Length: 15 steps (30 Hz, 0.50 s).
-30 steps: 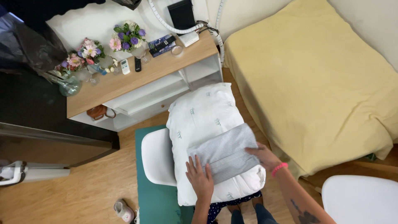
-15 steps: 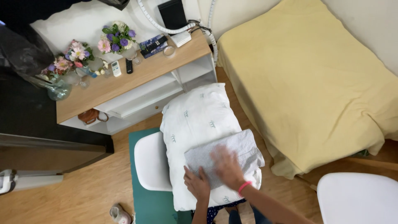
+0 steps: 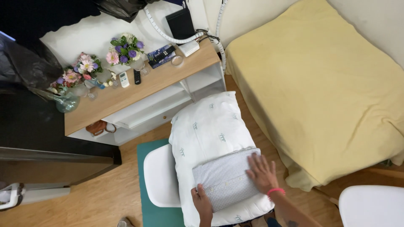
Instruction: The person folds a white checkered shirt on a chair and places it on a table. They then fold a dark blue pillowcase with a moon pattern and place it on the chair. Finally, they fold a white pillowcase with a black grid pattern and place it on top of the other pillowcase.
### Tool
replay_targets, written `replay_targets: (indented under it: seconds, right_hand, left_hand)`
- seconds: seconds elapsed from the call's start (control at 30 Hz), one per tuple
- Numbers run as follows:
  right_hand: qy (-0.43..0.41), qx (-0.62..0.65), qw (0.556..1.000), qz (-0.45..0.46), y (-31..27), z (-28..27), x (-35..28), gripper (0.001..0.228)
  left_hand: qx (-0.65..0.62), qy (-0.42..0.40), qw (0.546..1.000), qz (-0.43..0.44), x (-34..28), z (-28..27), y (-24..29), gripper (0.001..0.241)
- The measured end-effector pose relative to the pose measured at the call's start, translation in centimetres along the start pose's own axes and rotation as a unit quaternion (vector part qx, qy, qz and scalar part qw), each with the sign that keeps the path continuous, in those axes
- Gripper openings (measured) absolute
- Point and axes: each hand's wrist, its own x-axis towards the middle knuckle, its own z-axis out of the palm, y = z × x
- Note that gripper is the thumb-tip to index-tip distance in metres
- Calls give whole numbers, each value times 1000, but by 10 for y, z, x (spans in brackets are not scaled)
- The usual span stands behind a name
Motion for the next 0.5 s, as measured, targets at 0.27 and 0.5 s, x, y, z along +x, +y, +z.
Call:
replay_targets:
  seconds: [0.27, 0.5]
  right_hand:
    - [17, 155, 969, 190, 11, -17, -10, 74]
    - [-137, 733, 584, 322, -57, -139, -13, 82]
  left_hand:
    - [-128, -221, 954, -157, -7, -28, 93, 77]
    - [-105, -484, 869, -5, -68, -40, 238, 74]
